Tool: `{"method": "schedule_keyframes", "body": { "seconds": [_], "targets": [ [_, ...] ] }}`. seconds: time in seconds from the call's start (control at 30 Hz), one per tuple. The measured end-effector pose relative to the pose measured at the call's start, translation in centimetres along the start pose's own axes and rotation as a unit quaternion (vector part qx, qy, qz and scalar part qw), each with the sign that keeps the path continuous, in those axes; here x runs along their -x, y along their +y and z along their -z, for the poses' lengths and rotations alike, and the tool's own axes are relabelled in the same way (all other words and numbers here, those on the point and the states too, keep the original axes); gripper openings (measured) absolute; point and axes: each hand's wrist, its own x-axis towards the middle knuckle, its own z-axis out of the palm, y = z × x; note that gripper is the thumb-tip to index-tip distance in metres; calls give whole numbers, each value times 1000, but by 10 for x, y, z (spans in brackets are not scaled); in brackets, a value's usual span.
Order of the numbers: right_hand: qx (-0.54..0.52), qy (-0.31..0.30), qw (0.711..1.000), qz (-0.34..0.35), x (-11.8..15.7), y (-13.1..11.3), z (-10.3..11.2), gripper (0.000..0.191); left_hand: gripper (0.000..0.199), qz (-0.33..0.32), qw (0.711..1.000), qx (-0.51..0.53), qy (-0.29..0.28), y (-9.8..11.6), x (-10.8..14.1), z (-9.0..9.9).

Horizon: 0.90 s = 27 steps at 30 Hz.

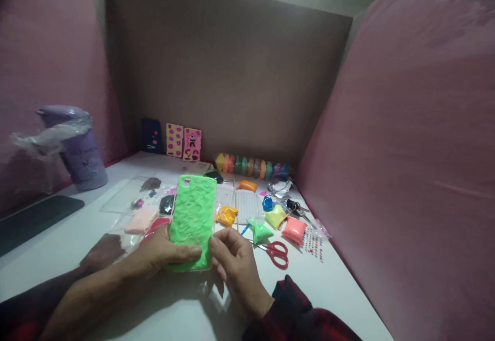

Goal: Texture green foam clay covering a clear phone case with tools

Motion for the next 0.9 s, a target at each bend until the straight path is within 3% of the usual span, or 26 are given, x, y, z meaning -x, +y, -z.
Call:
{"method": "schedule_keyframes", "body": {
  "seconds": [0.6, 0.9],
  "targets": [
    [0, 11, 1000, -4, 3, -2, -2, 32, 43, 7, 1000, -4, 13, 2, 0, -2],
    [72, 17, 997, -2, -3, 6, 6, 30, 42, 1, 1000, -19, 3, 0, -1, 0]
  ]
}}
